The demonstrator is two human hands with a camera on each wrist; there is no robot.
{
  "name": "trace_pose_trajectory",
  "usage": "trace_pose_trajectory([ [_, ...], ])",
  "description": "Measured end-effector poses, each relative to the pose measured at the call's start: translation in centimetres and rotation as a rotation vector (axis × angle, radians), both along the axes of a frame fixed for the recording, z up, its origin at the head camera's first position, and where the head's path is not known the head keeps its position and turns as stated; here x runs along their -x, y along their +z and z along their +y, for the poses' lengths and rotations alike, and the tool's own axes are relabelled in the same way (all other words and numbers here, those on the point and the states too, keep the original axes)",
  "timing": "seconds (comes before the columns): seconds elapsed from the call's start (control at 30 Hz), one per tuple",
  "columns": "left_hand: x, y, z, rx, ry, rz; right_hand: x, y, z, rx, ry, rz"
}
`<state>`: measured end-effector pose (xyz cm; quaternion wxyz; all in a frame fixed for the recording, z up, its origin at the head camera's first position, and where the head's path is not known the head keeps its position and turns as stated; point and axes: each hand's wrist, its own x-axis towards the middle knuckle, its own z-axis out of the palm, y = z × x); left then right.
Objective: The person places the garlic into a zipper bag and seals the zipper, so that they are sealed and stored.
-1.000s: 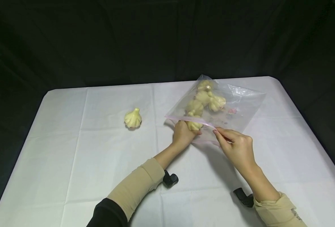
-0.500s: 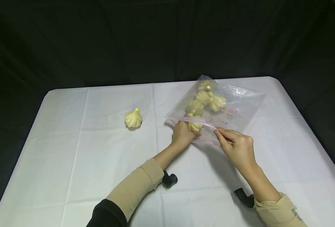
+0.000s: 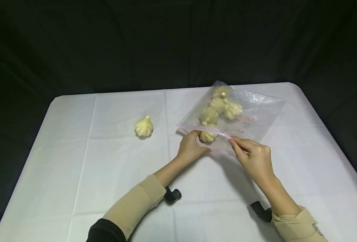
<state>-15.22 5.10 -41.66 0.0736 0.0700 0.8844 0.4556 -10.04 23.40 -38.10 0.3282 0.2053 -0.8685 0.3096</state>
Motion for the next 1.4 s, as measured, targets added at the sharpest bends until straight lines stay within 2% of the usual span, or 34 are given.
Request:
trace_pose_trajectory([
  [0.2, -1.0, 0.5, -1.7, -0.044, -0.021, -0.034, 0.1, 0.0, 0.1, -0.005, 0.011, -0.007],
  [0.3, -1.4, 0.6, -2.7, -0.101, -0.046, -0.047, 0.2, 0.0, 0.1, -0.007, 0.012, -0.005],
  [0.43, -1.9, 0.6, -3.8, -0.200, -0.083, -0.116, 0.2, -0.1, 0.1, -0.009, 0.009, 0.003],
  [0.57, -2.2, 0.7, -4.7, -0.246, -0.070, -0.161, 0.3, -0.2, 0.2, -0.012, 0.006, 0.007],
  [0.7, -2.3, 1.0, -5.5, -0.263, -0.050, -0.151, 0.3, -0.2, 0.5, -0.006, -0.003, 0.008],
  [0.97, -2.5, 2.1, -8.0, -0.300, -0.014, -0.065, 0.5, -0.3, 0.7, 0.000, -0.005, 0.010],
  [1.1, -2.3, 2.8, -9.3, -0.348, 0.040, -0.048, 0.4, -0.3, 0.7, 0.003, -0.006, 0.009],
  [1.23, -2.1, 3.1, -10.7, -0.385, 0.097, -0.039, 0.4, -0.4, 0.6, 0.007, -0.004, 0.008],
  [1.4, -1.8, 3.1, -13.0, -0.356, 0.154, 0.005, 0.4, -0.5, 0.5, 0.013, 0.003, 0.012],
])
